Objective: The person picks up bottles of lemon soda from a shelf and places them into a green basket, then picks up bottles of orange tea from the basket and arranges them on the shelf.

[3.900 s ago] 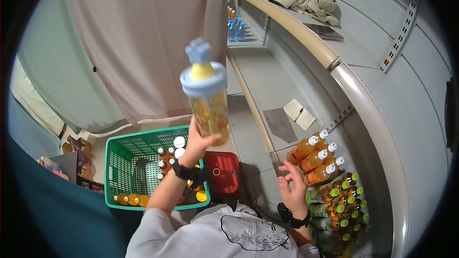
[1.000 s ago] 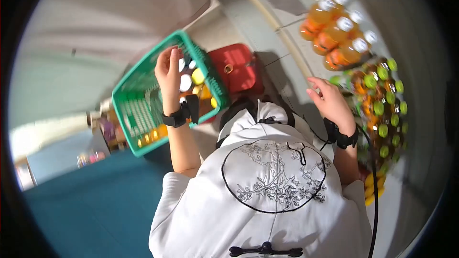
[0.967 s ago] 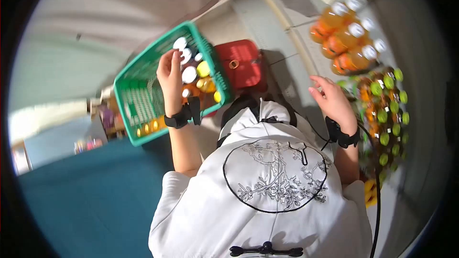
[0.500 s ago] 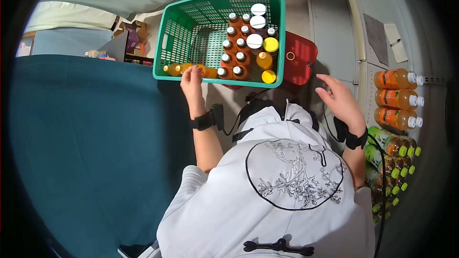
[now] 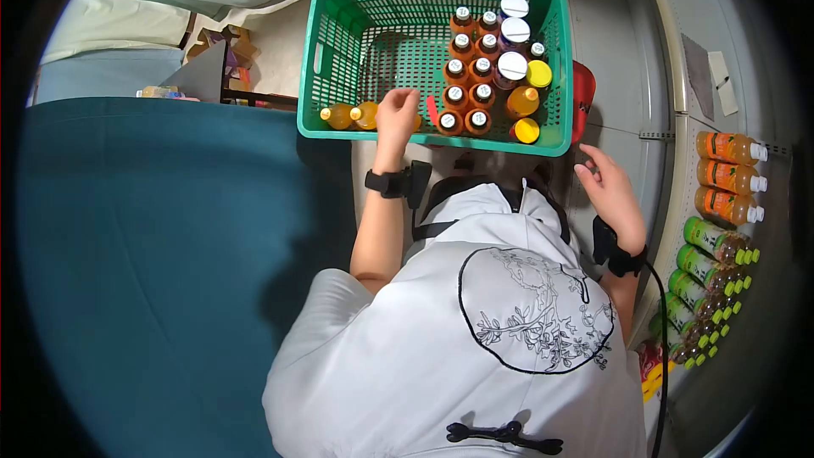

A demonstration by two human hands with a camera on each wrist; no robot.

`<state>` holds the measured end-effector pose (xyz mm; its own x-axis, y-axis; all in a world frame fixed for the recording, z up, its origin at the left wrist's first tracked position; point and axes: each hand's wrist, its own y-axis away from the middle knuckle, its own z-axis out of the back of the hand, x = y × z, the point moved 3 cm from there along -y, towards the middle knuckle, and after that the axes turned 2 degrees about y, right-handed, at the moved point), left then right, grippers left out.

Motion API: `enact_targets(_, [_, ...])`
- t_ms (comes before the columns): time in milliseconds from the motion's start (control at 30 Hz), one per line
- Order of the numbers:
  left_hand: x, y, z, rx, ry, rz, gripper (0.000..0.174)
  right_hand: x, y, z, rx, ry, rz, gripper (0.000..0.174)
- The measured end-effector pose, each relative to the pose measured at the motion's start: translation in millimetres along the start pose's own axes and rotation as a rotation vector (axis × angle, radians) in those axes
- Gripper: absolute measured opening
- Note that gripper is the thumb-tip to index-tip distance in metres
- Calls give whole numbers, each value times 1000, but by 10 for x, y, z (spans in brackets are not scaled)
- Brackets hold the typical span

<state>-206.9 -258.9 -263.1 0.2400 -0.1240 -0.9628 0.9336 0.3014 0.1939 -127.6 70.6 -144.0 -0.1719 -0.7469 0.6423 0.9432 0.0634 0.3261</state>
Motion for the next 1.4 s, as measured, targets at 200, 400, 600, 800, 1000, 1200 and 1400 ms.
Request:
enact_targets(200, [-204, -106, 272, 104, -230, -17, 26, 95, 30, -347, 41, -29, -88, 34])
enact_targets(400, [-19, -68, 674, 43, -144, -20, 25, 247, -139, -487, 27, -71, -8, 35])
enact_targets(600, [-97, 295, 758, -32, -301, -3, 27, 318, -304, -491, 156, -2, 103, 35])
enact_targets(800, [-114, 623, 536, 16, -204, 49, 26, 215, -388, -339, 176, 33, 162, 35])
enact_targets(1000, [-198, 686, 402, -12, -256, 55, 29, 87, -429, -308, 237, 30, 182, 35])
enact_targets(1200, [-230, 693, 158, -8, -308, 46, 29, -123, -539, -328, 293, 1, 140, 35])
enact_targets(1400, [-200, 623, -23, 89, -359, 91, 31, -135, -697, -400, 377, -950, -149, 28])
